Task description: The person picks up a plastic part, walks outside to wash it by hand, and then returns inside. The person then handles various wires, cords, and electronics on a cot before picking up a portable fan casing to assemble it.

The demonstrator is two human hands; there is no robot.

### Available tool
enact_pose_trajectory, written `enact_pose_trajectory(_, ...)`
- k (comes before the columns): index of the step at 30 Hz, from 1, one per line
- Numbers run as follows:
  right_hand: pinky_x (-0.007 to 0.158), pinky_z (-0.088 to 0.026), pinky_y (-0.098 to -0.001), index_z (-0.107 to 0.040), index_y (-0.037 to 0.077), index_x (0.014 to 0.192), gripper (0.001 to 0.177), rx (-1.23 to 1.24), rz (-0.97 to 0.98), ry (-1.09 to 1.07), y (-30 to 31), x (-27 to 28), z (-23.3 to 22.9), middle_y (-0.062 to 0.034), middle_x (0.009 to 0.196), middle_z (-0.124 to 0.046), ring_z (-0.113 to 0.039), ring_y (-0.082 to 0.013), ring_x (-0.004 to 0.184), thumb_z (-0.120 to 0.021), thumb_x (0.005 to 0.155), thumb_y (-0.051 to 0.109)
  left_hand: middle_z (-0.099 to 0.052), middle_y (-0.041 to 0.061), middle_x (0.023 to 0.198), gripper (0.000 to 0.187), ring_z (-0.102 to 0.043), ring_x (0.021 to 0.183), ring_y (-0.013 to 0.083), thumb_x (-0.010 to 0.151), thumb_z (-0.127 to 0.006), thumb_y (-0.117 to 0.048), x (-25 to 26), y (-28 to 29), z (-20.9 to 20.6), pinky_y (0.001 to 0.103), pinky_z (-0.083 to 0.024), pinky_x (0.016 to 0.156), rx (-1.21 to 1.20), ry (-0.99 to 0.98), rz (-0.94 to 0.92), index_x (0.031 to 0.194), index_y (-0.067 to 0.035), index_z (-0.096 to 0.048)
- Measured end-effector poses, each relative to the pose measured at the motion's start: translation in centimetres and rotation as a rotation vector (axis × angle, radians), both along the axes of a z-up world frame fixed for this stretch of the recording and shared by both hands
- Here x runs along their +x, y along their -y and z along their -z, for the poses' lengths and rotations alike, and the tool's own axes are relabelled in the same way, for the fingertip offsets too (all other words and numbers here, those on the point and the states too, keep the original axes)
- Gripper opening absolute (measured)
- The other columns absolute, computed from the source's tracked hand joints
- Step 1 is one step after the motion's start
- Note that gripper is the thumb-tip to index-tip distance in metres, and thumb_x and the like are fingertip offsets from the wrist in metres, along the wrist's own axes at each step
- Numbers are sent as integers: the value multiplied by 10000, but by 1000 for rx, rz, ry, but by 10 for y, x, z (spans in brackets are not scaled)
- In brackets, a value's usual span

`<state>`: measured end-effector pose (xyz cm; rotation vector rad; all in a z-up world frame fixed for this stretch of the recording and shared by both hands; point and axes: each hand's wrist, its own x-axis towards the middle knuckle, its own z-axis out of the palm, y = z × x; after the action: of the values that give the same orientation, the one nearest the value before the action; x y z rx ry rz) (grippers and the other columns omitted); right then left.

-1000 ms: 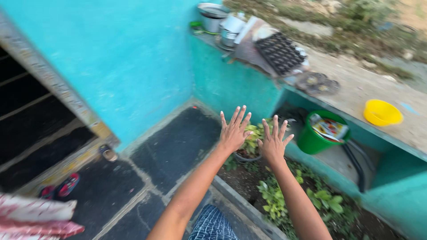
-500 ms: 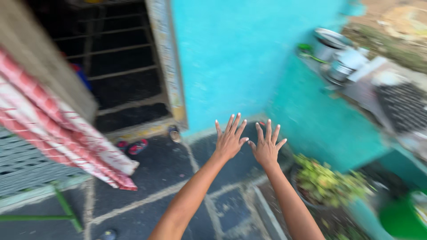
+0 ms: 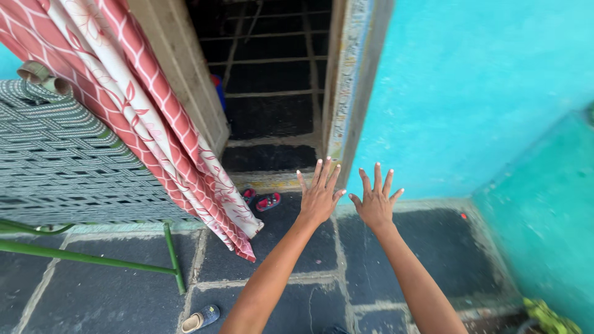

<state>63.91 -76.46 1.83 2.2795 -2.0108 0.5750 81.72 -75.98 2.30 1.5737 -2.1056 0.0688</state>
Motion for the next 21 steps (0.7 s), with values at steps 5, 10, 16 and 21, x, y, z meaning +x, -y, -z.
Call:
enact_pose_trajectory(5,1032,-160,-877,-317,270,1571,853,-29,-91,5,91,46,12,-121,1707,-72,-21,-518,1532,-717,851,492,-87,52,1709,677,-91,1574,270,993,-546,-450,43,70,6,790,-42,1141,56,-30,-36,1587,-200,-338)
enact_pose_trajectory(10,1084,-167,-841,-326,285,1572,846,-115,-135,10,227,82,7,-135,1690,-115,-57,-492,1542,-719,852,490,-111,52,1715,667,-117,1575,279,1001,-559,-429,82,192,1,797,-63,1129,11,-63,-75,1586,-187,-347)
enact_pose_trajectory(16,1143,-192,-751,-320,273,1575,865,-135,-214,37,382,125,-28,-156,1687,-115,-70,-495,1546,-726,832,451,-108,55,1711,674,-109,1574,274,996,-562,-439,127,339,-31,795,-44,1139,-2,-71,-127,1581,-185,-342)
enact_pose_trajectory(21,1156,-171,-736,-327,265,1561,853,-92,-246,43,482,180,-38,-146,1692,-94,-51,-475,1543,-743,840,451,-88,53,1717,664,-79,1574,273,1007,-540,-430,173,432,-40,784,-22,1143,42,-76,-170,1587,-182,-331)
